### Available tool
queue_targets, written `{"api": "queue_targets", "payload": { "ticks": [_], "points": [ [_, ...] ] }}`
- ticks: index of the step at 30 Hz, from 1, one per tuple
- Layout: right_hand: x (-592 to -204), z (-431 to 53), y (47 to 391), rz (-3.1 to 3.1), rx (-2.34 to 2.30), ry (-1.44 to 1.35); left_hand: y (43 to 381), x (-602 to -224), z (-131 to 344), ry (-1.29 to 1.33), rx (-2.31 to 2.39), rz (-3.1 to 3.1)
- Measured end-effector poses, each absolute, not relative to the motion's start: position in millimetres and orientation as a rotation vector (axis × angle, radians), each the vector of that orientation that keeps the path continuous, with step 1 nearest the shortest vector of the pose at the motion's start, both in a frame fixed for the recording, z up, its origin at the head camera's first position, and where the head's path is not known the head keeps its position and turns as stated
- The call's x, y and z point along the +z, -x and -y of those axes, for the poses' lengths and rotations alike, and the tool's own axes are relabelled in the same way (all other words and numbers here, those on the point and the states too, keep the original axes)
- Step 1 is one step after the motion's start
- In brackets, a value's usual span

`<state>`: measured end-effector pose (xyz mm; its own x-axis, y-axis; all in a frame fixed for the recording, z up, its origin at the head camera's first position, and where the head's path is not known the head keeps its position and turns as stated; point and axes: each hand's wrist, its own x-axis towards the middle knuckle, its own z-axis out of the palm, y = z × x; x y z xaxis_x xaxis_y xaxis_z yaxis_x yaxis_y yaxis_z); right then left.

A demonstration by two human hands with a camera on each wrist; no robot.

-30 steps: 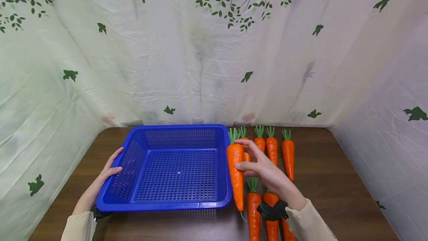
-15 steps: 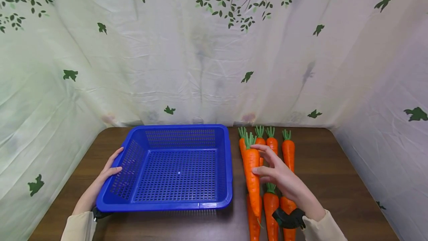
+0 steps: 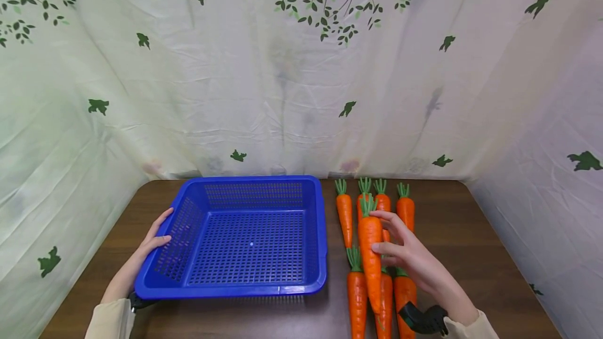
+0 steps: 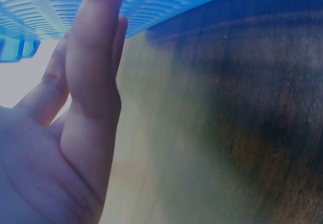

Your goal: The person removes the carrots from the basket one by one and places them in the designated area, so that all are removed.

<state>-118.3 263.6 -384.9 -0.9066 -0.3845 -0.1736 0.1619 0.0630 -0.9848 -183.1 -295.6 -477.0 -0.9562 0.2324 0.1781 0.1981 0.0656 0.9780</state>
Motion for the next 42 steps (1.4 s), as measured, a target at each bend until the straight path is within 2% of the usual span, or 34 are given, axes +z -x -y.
{"api": "queue_targets", "payload": {
  "ticks": [12,20,29,42],
  "points": [
    [-393,-281,111,-2.014,-1.892,0.162,185,-479,296,-0.530,2.117,-2.258],
    [-399,-299,104,-2.033,-1.864,0.098,192,-490,305,-0.690,2.137,-2.163],
    [-410,-319,97,-2.025,-1.869,0.011,182,-477,296,-0.482,2.082,-2.268],
    [-429,-344,91,-2.035,-1.853,-0.089,184,-479,296,-0.469,2.089,-2.286]
  ]
}}
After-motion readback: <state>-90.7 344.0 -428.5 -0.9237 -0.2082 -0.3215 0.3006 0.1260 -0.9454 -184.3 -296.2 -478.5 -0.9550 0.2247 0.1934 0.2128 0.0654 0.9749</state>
